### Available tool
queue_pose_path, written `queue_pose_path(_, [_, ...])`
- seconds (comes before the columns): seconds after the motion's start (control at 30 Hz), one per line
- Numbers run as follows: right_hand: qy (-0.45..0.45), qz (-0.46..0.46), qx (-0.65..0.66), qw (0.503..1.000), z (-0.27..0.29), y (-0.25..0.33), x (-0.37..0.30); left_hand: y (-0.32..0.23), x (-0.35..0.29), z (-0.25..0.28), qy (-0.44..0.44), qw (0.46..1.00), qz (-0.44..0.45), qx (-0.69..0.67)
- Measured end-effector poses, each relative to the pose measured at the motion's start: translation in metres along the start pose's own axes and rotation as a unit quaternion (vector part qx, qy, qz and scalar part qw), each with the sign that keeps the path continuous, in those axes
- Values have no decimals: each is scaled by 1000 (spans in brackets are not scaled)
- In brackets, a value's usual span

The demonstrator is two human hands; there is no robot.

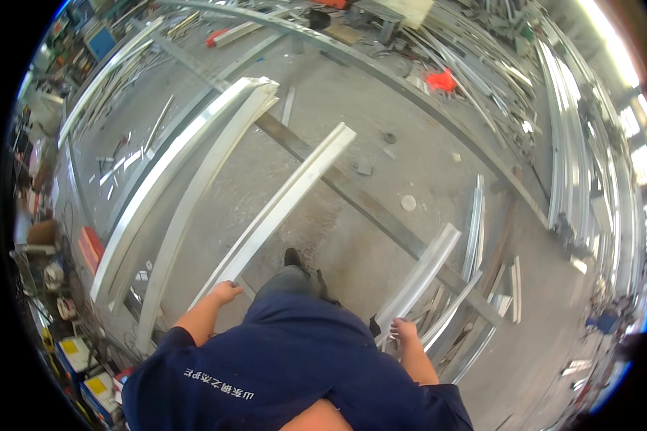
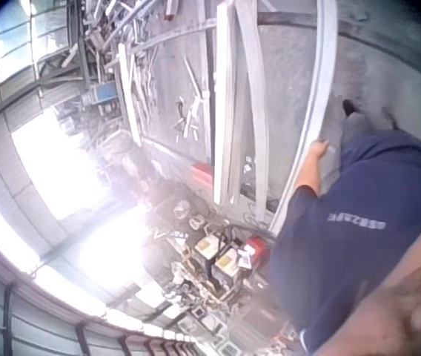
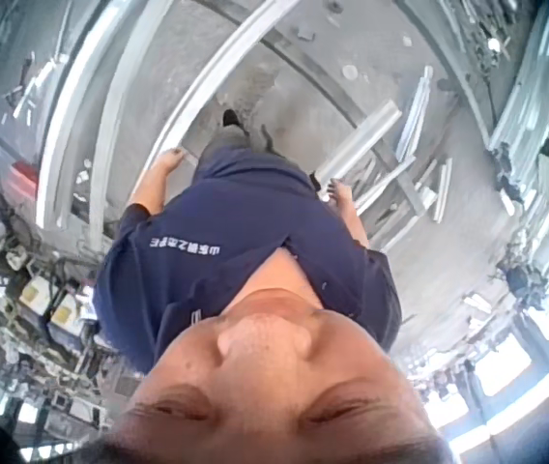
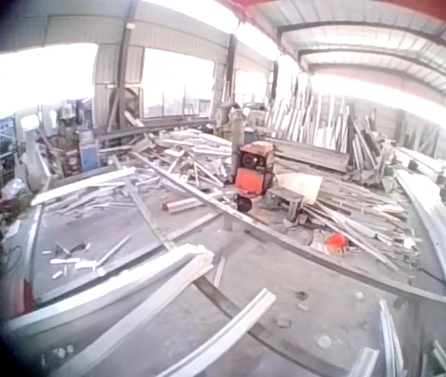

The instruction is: The person puts on a face mask, then picks up and arranges several long metal profiles on a workbench. They handle the profiles one by one, aligning them and placing them in a row.

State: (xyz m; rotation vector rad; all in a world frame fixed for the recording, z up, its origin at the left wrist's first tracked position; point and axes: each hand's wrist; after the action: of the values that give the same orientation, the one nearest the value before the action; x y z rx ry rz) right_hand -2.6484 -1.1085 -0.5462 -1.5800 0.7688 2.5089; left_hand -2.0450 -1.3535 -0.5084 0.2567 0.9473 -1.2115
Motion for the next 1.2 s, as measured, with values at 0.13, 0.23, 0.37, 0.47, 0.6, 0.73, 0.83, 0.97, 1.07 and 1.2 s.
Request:
queue_pose_path(0.13, [23, 81, -109, 990, -54, 149, -21, 45, 23, -15, -51, 990, 58, -117])
queue_pose_path(0.23, [54, 117, -192, 973, -88, 234, 4, 45, 27, -9, -55, 957, 140, -249])
queue_pose_path(0.37, [124, 182, -290, 932, -199, 348, 11, 97, 23, -31, -184, 901, 186, -346])
queue_pose_path(0.47, [129, 232, -352, 898, -267, 418, 26, 78, -10, -17, -214, 850, 235, -420])
queue_pose_path(0.6, [173, 278, -448, 831, -393, 501, 47, 101, -60, -79, -234, 719, 375, -537])
queue_pose_path(0.73, [209, 330, -475, 788, -518, 582, 61, 49, -115, -120, -234, 648, 455, -564])
queue_pose_path(0.83, [133, 501, -497, 695, -625, 623, 69, -25, -152, -156, -185, 561, 529, -609])
queue_pose_path(0.97, [10, 633, -430, 644, -755, 677, 75, -149, -170, -143, -29, 596, 508, -621])
queue_pose_path(1.07, [72, 620, -396, 674, -802, 734, 106, -182, -180, -125, -29, 569, 505, -648])
queue_pose_path(1.2, [127, 475, -439, 752, -849, 744, 119, -212, -206, -113, -125, 514, 582, -617])
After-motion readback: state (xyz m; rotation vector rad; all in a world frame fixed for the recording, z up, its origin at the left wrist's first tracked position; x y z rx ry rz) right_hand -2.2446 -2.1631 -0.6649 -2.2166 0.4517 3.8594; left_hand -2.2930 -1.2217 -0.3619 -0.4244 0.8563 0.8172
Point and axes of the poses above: each hand's wrist, its own x-axis towards the middle knuckle, its own z-axis out of the back of the hand, y = z × x, and after that the axes turned 5 degrees about -y, right-handed
